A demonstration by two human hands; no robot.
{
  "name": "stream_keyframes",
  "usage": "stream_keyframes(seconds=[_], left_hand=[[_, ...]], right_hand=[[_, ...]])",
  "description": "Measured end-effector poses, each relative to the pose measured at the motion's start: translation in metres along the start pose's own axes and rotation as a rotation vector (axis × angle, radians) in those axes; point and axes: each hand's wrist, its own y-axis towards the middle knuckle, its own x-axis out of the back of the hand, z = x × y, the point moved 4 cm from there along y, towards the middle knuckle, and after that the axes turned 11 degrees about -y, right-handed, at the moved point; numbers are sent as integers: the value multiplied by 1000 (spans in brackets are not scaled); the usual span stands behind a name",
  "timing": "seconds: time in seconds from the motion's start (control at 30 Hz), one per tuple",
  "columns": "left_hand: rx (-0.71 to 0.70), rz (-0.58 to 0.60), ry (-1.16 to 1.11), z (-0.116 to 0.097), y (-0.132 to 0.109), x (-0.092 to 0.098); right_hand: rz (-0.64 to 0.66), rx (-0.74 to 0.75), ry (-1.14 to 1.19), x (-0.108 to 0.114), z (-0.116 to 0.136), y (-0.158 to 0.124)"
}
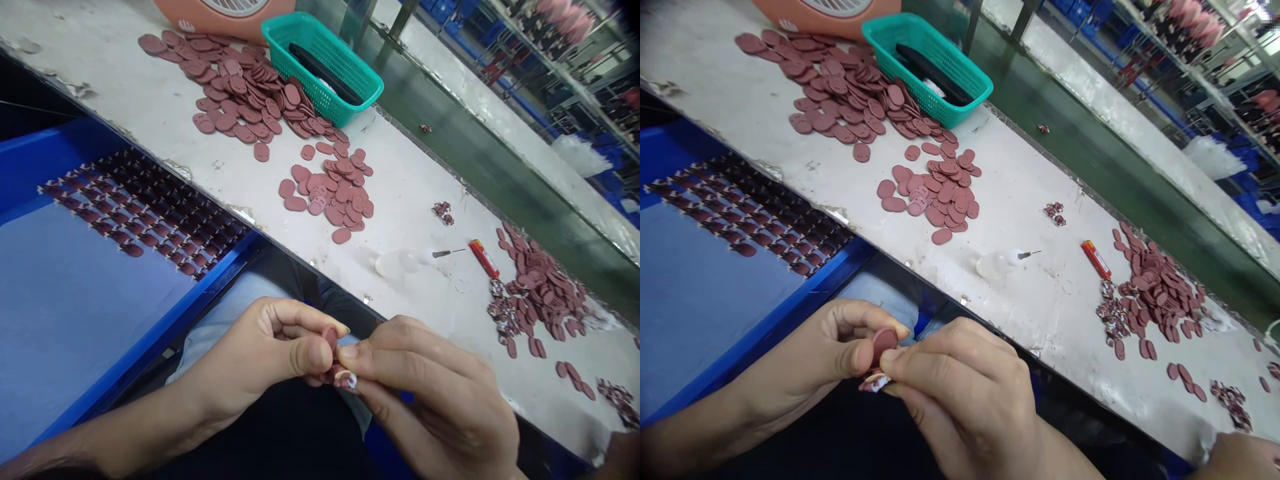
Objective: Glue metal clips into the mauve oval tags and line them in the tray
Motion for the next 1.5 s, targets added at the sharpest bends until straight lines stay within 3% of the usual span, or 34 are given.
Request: stream_keyframes(seconds=[0.37, 0.57, 0.73, 1.5], left_hand=[[50, -24, 40, 3, 1, 9], [138, -1, -25, 7, 3, 15], [156, 21, -46, 8, 6, 18], [139, -130, -98, 9, 5, 23]], right_hand=[[13, -2, -45, 0, 0, 8], [-4, -82, -60, 4, -10, 3], [60, -104, -40, 2, -15, 5], [23, -45, -13, -14, -20, 14]])
